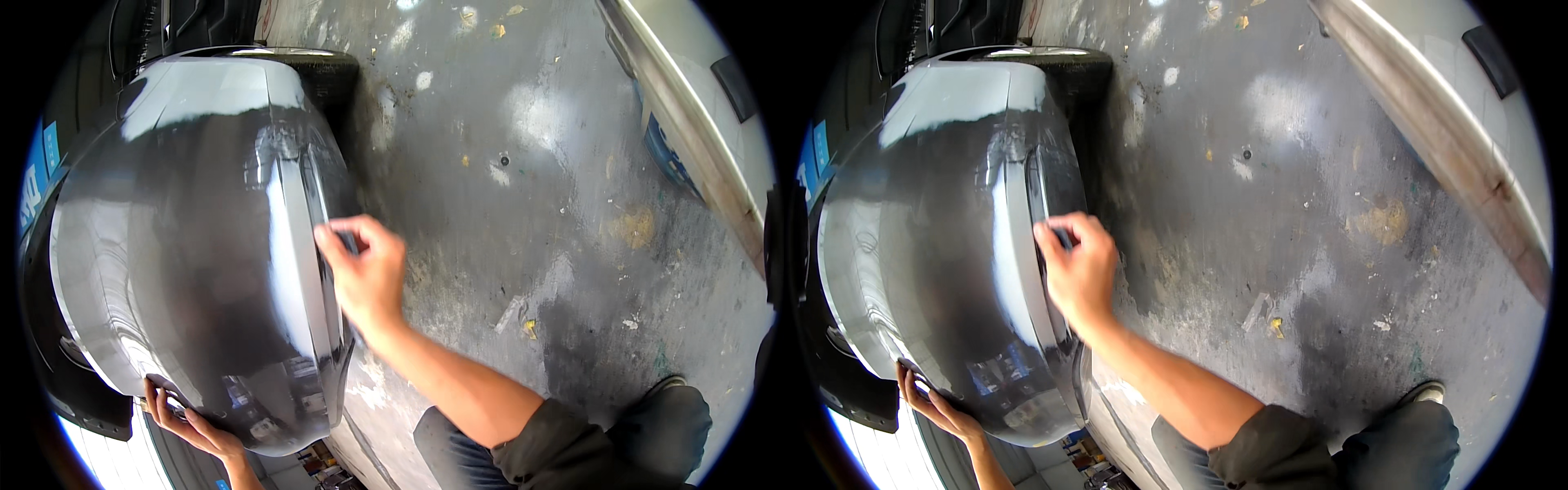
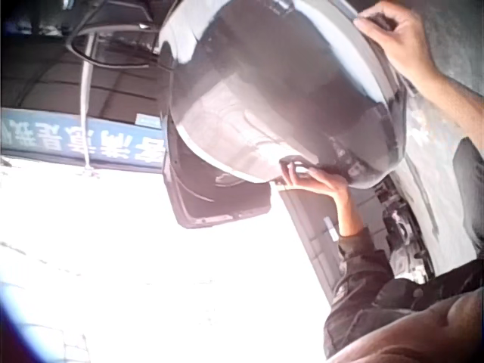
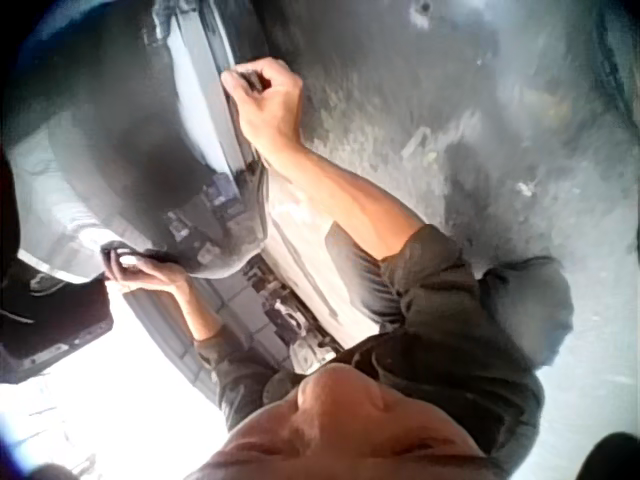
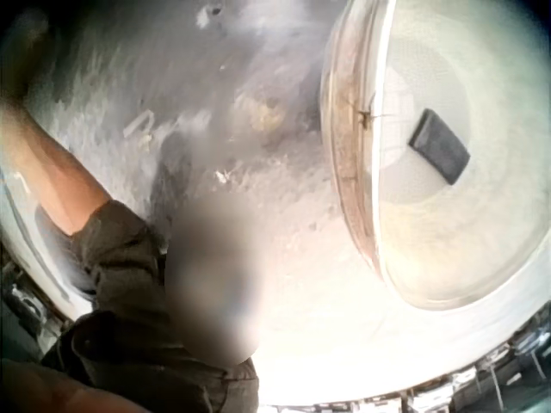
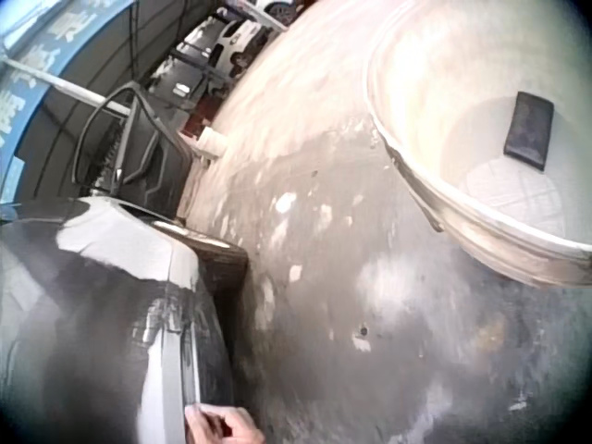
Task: The person scrubs the rear bumper of a car with a wet sponge, repeatedly dipping it in a bucket of water. They then remove a rubber seal from the trunk opening and scrub the exposed area before wiping the bumper with a cloth.
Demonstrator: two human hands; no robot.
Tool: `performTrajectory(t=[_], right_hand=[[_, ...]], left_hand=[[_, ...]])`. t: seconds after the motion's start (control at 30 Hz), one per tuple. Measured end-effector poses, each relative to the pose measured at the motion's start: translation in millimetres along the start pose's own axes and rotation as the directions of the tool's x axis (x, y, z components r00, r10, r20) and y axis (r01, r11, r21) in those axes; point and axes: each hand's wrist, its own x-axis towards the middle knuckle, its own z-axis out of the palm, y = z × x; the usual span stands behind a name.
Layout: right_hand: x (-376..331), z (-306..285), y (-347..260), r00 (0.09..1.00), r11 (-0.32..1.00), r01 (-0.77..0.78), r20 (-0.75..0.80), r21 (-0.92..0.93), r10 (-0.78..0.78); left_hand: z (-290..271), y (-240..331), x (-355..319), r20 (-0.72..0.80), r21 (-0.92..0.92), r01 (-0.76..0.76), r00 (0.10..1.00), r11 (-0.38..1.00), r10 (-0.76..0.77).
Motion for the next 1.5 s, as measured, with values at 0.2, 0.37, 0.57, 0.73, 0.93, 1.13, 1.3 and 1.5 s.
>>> performTrajectory(t=[0.2,0.37,0.57,0.73,0.93,1.13,1.3,1.5], right_hand=[[76.6,10.6,-21.9,0.983,0.987,-0.128,0.118,-0.099,0.139],[96.2,17.6,-17.6,0.978,0.977,-0.128,0.139,-0.173,0.152],[11.8,-7.2,-13.3,0.998,0.995,-0.058,0.034,-0.078,0.061],[85.0,2.2,-14.1,0.988,0.918,0.127,0.127,-0.376,-0.084],[92.8,-0.6,-42.1,0.977,0.91,-0.03,0.182,-0.413,0.115],[53.0,-11.3,-48.3,0.979,0.921,0.084,0.205,-0.381,-0.005],[46.0,-10.4,-53.8,0.972,0.894,0.122,0.235,-0.431,-0.019],[37.9,-15.8,-42.6,0.954,0.888,0.248,0.26,-0.388,-0.152]], left_hand=[[0.1,-2.1,0.3,0.014,-0.04,-0.001,1.0,0.999,0.002],[-0.6,-2.2,-2.1,0.044,-0.034,-0.016,0.999,0.999,0.017],[-2.9,-2.0,-0.3,0.05,-0.049,-0.028,0.998,0.998,0.03],[-2.2,-0.7,-0.3,0.064,-0.074,-0.01,0.998,0.997,0.015],[-6.4,-5.4,-3.3,0.088,-0.059,0.005,0.996,0.998,0.0],[-3.6,-3.6,-3.5,0.093,-0.078,-0.004,0.996,0.997,0.012],[-3.6,-2.9,-4.5,0.065,-0.092,-0.007,0.998,0.996,0.013],[-5.2,-7.6,-4.4,0.088,-0.083,-0.015,0.996,0.996,0.022]])
